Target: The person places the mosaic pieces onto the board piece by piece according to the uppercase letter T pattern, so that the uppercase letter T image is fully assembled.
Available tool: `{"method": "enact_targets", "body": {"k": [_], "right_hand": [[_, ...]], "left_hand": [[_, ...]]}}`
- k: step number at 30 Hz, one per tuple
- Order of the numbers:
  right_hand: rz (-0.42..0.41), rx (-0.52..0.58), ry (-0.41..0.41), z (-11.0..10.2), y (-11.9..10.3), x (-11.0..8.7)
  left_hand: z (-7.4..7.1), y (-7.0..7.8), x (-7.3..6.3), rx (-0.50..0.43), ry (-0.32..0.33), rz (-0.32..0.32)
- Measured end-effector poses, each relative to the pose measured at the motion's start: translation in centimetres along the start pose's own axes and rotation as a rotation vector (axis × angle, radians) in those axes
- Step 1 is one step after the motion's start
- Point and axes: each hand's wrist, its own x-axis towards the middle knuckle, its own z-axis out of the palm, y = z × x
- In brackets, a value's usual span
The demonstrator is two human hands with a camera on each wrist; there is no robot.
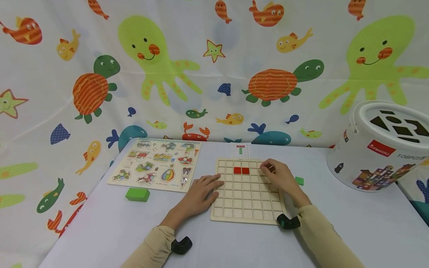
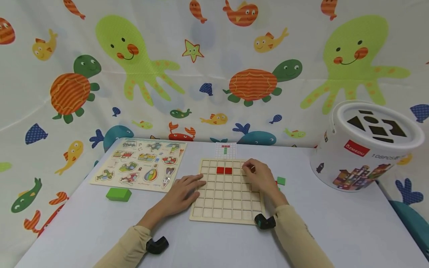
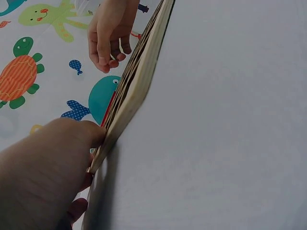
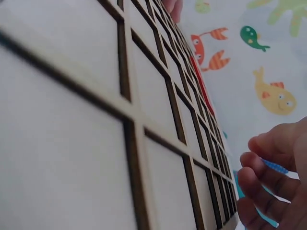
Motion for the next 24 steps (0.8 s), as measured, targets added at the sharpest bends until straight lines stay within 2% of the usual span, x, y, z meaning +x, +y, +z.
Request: {"method": "enact_targets", "body": {"k": [8,24], "right_hand": [[0.011,-0.034,0.017,-1.2,1.0,-0.9],[0.066,-0.115,-0.027,-3.7,3.4,-3.1]], "left_hand": [[-0.2,0.2,0.0,-0.004,-0.001,-0.008],[0.0,0.1,0.1,-0.006,-0.005,-0.007]]}}
